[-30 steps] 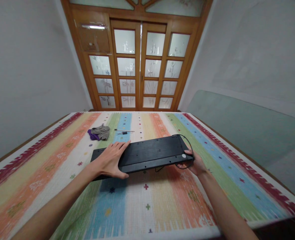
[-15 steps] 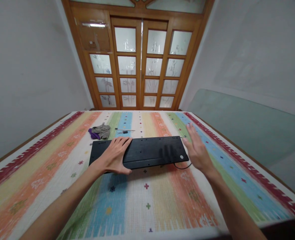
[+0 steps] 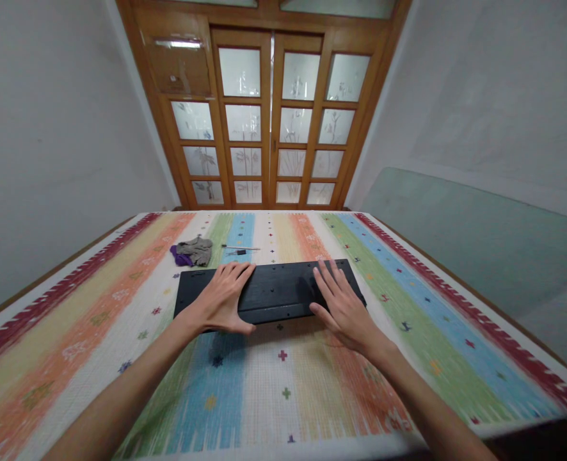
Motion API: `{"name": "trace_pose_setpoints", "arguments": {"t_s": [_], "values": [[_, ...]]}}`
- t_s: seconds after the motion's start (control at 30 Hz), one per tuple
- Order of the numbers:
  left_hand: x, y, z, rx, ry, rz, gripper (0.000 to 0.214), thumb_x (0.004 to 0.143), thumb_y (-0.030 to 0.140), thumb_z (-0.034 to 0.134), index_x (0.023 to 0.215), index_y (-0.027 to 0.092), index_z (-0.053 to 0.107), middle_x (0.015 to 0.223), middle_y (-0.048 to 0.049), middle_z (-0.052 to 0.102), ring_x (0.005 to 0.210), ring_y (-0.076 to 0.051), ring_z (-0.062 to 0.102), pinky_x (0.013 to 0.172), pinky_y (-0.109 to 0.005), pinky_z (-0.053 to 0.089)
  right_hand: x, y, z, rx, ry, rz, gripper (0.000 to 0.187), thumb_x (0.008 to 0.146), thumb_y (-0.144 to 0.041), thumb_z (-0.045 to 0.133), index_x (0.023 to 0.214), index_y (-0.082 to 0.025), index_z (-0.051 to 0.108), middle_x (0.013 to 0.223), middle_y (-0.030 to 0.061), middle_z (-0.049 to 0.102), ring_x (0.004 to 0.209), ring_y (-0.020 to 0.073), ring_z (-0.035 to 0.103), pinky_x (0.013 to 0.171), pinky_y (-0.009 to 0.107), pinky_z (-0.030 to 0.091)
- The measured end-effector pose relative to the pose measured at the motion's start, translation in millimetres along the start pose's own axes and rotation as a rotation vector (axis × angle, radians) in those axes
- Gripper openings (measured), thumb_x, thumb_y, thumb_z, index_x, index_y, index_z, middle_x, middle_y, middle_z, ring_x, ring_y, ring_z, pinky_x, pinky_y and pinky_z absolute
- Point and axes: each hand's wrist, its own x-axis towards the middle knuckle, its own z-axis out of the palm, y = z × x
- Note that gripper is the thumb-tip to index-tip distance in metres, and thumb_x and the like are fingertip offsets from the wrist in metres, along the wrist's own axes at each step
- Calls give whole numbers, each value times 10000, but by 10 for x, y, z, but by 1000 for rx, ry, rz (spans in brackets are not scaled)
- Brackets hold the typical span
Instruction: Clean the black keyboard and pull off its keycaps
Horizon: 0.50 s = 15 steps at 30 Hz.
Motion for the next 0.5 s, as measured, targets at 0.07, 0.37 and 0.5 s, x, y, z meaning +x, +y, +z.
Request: {"name": "trace_pose_setpoints", "arguments": {"t_s": [0.07,0.37,0.5], "values": [[-2,0,-1,-8,8,-5,1150,463,582,739,1442,134,337,1362,-197,466,1200,-402,426,1036,-551,308,9,-5,7,-6,43,9,741,985,-482,363,1558,-172,9,1612,106,8,1480,327,-4,1166,585,220],[42,22,-26,11,7,5,1148,465,586,739,1439,124,343,1345,-203,475,1189,-404,439,1029,-551,312,-7,85,185,-26,42,-4,737,994,-451,347,1549,-194,-66,1613,103,54,1481,320,62,1164,581,230],[32,1,-10,9,16,4,1155,465,586,743,1443,128,333,1357,-202,465,1194,-402,435,1036,-548,308,20,49,112,-30,143,38,760,993,-430,347,1541,-177,-115,1613,98,-46,1479,337,-4,1173,588,196]]}}
